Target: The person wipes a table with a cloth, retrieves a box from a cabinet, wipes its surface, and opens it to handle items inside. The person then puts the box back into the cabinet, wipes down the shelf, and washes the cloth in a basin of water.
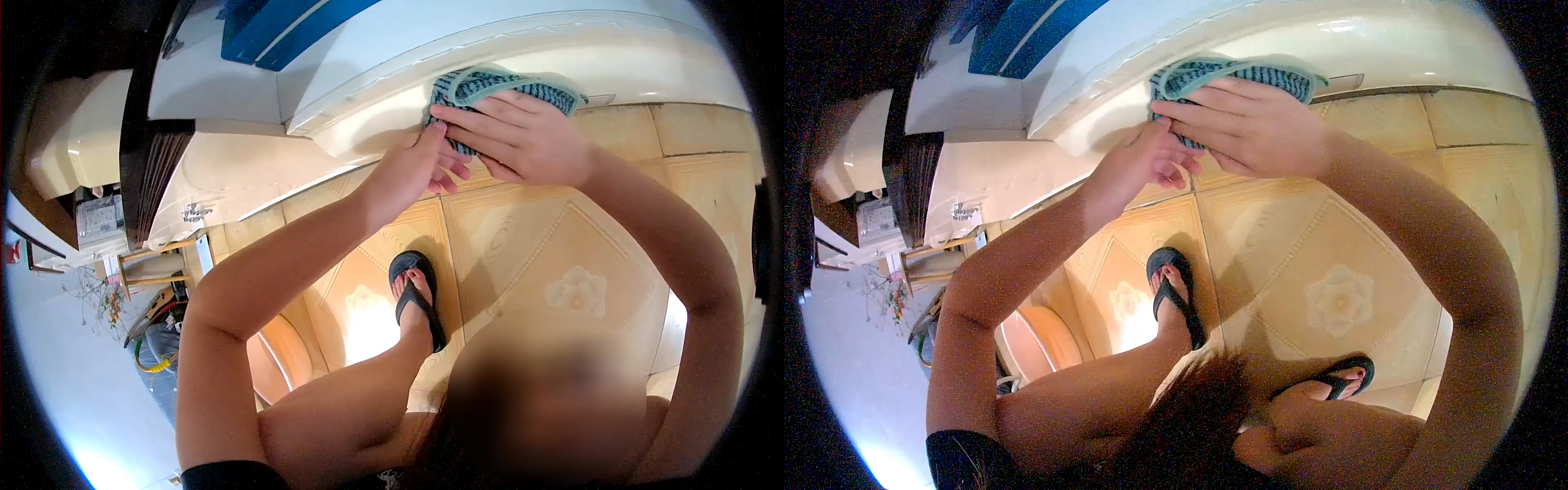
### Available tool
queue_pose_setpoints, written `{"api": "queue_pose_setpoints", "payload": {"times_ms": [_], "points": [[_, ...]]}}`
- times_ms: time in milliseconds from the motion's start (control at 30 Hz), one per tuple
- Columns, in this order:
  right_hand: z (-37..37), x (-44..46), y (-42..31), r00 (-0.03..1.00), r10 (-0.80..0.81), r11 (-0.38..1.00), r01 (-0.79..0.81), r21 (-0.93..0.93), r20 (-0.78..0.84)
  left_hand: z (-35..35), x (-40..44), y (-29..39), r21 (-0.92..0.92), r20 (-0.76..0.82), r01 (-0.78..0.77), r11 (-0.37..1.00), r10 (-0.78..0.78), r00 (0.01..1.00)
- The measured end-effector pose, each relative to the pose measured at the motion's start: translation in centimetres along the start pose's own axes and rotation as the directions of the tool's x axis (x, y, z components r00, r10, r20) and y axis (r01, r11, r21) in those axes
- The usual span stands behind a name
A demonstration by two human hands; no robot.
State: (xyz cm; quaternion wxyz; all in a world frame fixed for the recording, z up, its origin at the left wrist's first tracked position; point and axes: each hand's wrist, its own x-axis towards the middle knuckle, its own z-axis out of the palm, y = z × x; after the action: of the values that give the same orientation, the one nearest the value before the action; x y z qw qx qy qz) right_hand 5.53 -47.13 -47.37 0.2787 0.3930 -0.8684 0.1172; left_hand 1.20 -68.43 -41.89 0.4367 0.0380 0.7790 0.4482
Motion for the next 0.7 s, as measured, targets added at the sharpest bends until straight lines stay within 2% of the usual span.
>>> {"api": "queue_pose_setpoints", "payload": {"times_ms": [133,233,333,433,533,633,700], "points": [[-0.2,0.2,0.0,0.998,-0.034,0.999,0.032,-0.028,-0.055,-0.3,-0.3,0.4,-0.004,-0.006,0.042,0.999,-0.042,0.999],[0.0,0.7,0.0,0.992,-0.020,0.995,0.007,-0.098,-0.126,-1.1,-0.4,0.2,0.078,0.027,0.022,0.997,-0.024,0.999],[0.5,1.4,-0.2,0.983,0.017,0.992,-0.040,-0.119,-0.183,-0.7,-0.6,0.2,0.010,-0.052,0.006,1.000,-0.006,0.999],[1.0,2.7,-0.9,0.971,0.040,0.981,-0.082,-0.173,-0.235,-0.1,-1.1,0.7,-0.021,-0.141,-0.126,0.992,0.122,0.982],[1.8,4.0,-1.2,0.952,0.042,0.981,-0.097,-0.170,-0.304,-0.7,-1.6,0.7,-0.047,-0.198,-0.088,0.995,0.077,0.977],[2.6,5.0,-1.6,0.933,0.037,0.977,-0.110,-0.184,-0.359,-1.5,-2.1,1.1,0.007,-0.214,-0.056,0.998,0.056,0.975],[2.8,4.9,-1.8,0.939,0.052,0.978,-0.117,-0.175,-0.339,-1.5,-2.1,0.9,0.015,-0.228,-0.078,0.997,0.079,0.970]]}}
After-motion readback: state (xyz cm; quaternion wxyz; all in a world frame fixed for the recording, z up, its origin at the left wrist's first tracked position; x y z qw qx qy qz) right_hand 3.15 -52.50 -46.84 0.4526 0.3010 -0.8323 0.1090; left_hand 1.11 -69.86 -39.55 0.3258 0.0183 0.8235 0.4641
